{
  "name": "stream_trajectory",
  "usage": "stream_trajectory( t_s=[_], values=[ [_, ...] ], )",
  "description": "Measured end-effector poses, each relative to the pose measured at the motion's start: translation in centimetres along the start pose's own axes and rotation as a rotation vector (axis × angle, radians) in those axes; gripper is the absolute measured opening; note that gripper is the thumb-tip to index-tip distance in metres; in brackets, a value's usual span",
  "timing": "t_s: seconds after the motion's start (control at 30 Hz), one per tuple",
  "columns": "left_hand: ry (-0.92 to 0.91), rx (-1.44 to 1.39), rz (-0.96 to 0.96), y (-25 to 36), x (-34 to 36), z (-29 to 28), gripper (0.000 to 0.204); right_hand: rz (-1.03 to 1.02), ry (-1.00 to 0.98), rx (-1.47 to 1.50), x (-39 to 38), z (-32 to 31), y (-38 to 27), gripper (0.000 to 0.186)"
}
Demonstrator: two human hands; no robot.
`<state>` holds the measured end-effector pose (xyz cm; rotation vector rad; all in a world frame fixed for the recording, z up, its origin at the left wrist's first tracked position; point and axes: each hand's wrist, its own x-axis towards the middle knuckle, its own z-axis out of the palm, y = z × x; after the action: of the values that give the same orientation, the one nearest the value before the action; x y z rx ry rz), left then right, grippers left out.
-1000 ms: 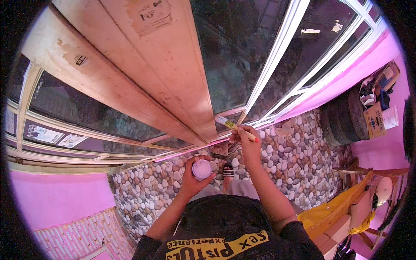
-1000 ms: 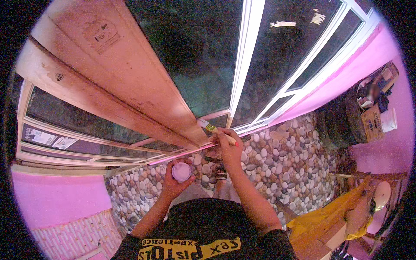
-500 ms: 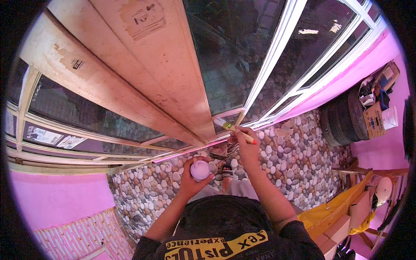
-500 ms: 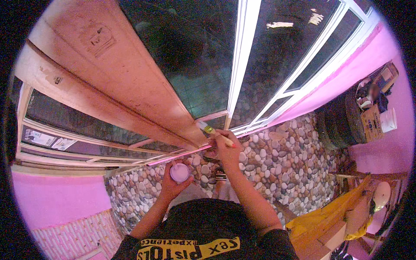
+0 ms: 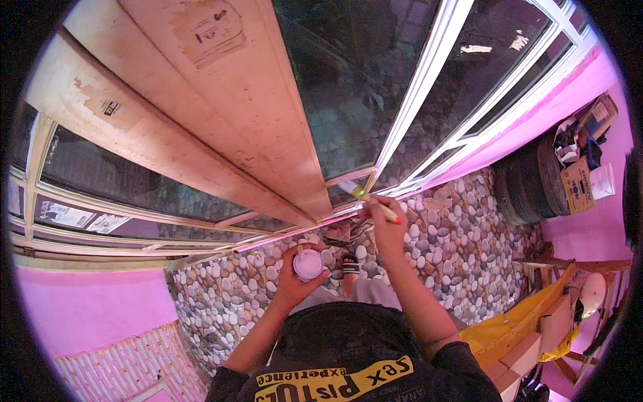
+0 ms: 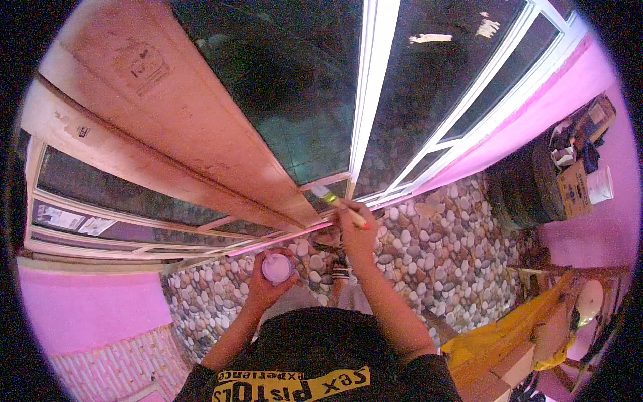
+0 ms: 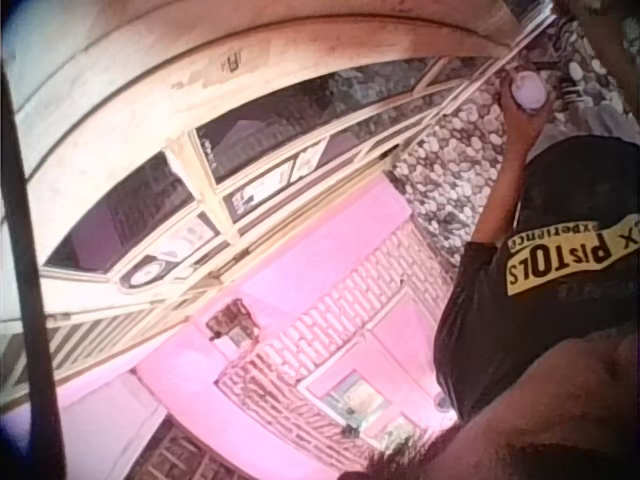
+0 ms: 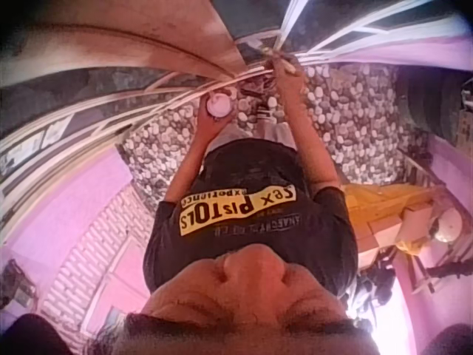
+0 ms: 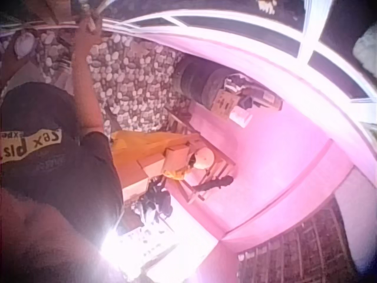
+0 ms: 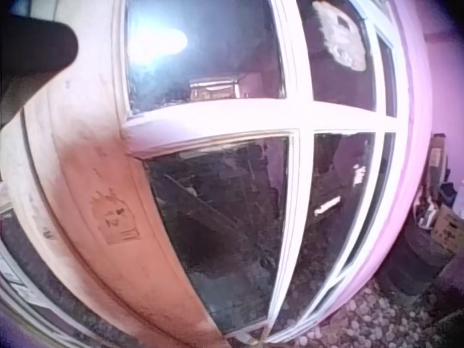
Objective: The person paints a white wooden frame around a glass door using a brush, dipping the brush into a small container of white paint throughout the process.
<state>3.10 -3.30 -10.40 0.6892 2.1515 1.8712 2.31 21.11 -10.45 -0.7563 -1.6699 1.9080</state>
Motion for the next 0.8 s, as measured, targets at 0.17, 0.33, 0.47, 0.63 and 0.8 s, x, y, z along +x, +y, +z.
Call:
stream_trajectory(
  t_s=[0.17, 0.33, 0.47, 0.63, 0.8],
  values=[
    [-0.009, -0.026, -0.010, 0.6, 0.4, 0.1, 0.070, 0.053, -0.086, 0.050, -0.2, 0.9, 0.0, 0.019],
    [-0.004, -0.064, -0.009, 0.3, 0.4, 0.1, 0.070, -0.016, 0.079, 0.106, 1.6, -0.9, -0.7, 0.018],
    [-0.007, -0.056, -0.001, 0.2, 0.3, 0.3, 0.071, -0.007, 0.133, 0.124, 1.6, -1.7, -1.5, 0.016],
    [-0.024, -0.052, -0.002, 0.2, 0.5, 0.6, 0.072, 0.018, -0.001, 0.039, 0.3, -0.4, -0.8, 0.017],
    [-0.034, -0.073, 0.031, 0.5, 0.8, 0.6, 0.074, -0.026, 0.039, 0.067, 1.5, -0.7, -0.6, 0.018]
  ],
)
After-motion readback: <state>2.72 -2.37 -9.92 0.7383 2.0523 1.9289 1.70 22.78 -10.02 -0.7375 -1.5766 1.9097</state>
